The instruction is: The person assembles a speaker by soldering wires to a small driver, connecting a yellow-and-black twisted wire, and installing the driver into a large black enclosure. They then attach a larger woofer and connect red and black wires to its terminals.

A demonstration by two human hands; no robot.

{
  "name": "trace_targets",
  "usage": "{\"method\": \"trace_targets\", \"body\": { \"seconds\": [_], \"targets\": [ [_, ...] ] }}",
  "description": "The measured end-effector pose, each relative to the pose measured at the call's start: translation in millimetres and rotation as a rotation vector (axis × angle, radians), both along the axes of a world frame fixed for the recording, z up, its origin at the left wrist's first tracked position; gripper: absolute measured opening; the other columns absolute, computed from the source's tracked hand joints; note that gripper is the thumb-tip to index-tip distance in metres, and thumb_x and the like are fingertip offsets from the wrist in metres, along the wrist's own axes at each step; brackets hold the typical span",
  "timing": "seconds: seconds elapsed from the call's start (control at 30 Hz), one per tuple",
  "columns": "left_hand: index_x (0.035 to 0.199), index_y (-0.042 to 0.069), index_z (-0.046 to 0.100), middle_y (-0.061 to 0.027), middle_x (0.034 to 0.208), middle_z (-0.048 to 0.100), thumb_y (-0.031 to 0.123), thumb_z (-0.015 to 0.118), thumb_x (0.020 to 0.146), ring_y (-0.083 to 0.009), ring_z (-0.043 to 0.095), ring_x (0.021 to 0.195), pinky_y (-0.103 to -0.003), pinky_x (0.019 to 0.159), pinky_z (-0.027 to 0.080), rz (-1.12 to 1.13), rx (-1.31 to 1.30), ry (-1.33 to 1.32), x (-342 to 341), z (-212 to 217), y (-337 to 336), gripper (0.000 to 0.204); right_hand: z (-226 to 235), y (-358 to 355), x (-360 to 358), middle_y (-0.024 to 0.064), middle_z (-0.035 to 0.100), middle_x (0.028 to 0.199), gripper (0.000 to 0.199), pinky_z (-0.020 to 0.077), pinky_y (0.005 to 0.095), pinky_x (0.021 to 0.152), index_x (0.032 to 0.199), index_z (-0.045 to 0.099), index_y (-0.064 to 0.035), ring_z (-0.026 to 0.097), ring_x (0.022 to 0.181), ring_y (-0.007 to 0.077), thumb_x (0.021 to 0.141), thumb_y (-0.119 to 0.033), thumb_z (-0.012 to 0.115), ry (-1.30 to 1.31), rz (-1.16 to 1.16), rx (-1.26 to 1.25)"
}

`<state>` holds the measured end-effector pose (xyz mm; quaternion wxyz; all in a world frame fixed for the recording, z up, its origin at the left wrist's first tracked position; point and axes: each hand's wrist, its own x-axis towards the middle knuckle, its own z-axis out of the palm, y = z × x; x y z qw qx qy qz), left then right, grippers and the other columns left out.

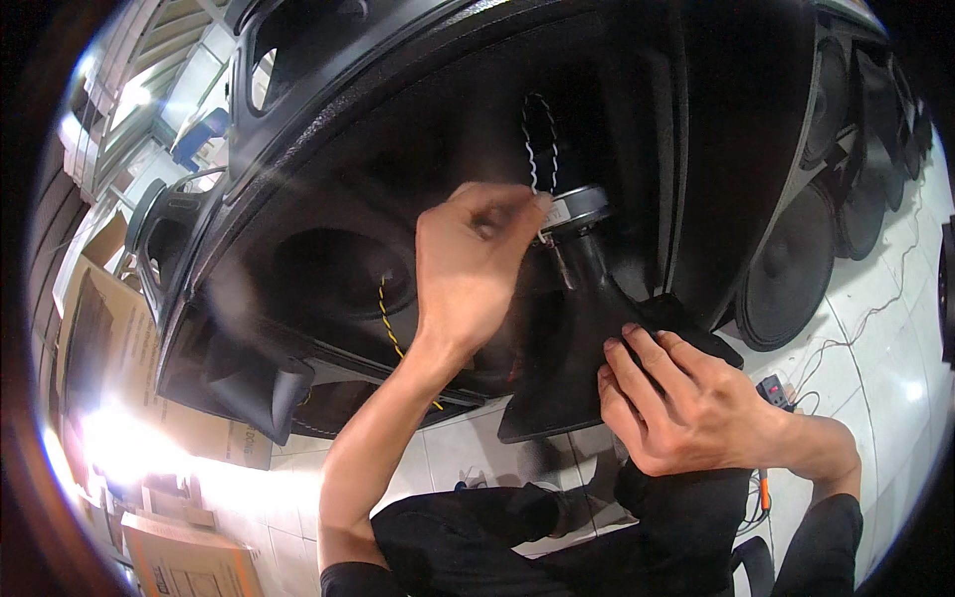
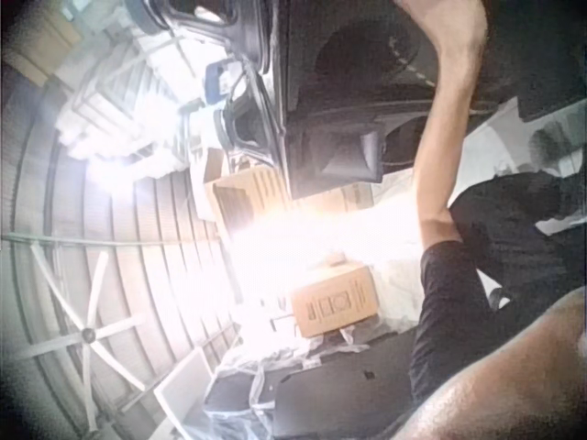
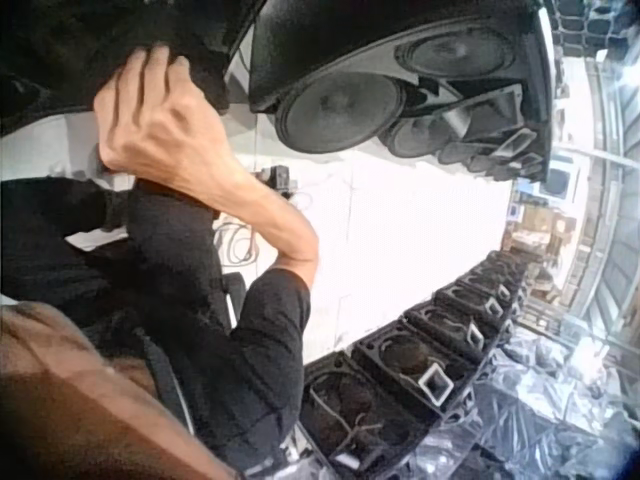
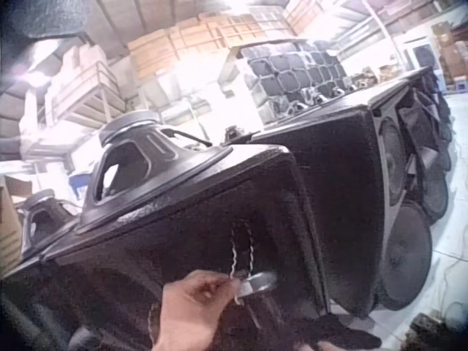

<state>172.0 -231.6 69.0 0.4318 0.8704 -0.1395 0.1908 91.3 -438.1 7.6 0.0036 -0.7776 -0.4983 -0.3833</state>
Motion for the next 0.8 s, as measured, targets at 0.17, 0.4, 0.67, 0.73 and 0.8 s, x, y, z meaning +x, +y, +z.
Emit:
{"method": "trace_targets", "body": {
  "seconds": [0.17,0.4,0.67,0.73,0.8],
  "targets": [
    [0.105,-0.008,0.071,-0.0096,0.09,0.071,0.016,0.07,0.092,-0.0115,0.061,0.08,-0.025,0.074,0.046,-0.031,-0.301,0.197,3.6,0.8,-4.1,0.027,-2.3,-2.3,-0.4,0.0242,0.072,0.092,0.026,0.0601,0.043,0.072,0.087,0.068,0.0044,0.073,0.087,0.037,0.083,-0.021,0.062,-0.002,-0.015,0.101],
    [0.104,-0.01,0.07,-0.0116,0.095,0.07,0.01,0.069,0.092,-0.0116,0.063,0.087,-0.024,0.079,0.046,-0.042,-0.344,0.149,-9.0,0.2,3.9,0.023,-1.4,-2.5,-1.1,0.0244,0.072,0.092,0.025,0.0608,0.044,0.074,0.086,0.068,0.0041,0.074,0.087,0.0373,0.083,-0.02,0.062,-0.011,-0.02,0.077],
    [0.104,-0.006,0.07,-0.0069,0.092,0.069,0.007,0.072,0.092,-0.01,0.06,0.084,-0.024,0.08,0.045,-0.03,-0.312,0.119,-14.8,3.4,5.0,0.017,-3.2,-2.8,0.1,0.0244,0.072,0.092,0.024,0.0612,0.0446,0.075,0.085,0.068,0.0034,0.074,0.089,0.0373,0.083,-0.02,0.062,0.005,-0.02,0.084],
    [0.103,-0.007,0.069,-0.0078,0.092,0.069,0.007,0.07,0.093,-0.01,0.061,0.084,-0.023,0.079,0.046,-0.022,-0.295,0.099,-15.4,2.6,7.2,0.017,-1.8,-1.0,-0.6,0.0243,0.072,0.092,0.023,0.0611,0.0444,0.075,0.084,0.067,0.0028,0.074,0.089,0.0371,0.083,-0.019,0.061,0.001,-0.026,0.079],
    [0.102,-0.01,0.068,-0.0095,0.093,0.069,0.006,0.067,0.093,-0.0103,0.063,0.084,-0.022,0.075,0.047,-0.021,-0.278,0.078,-14.5,0.4,10.7,0.018,1.1,2.2,-2.0,0.0243,0.072,0.092,0.022,0.061,0.044,0.075,0.083,0.067,0.0022,0.074,0.088,0.0368,0.083,-0.019,0.061,-0.01,-0.04,0.06]
  ]
}}
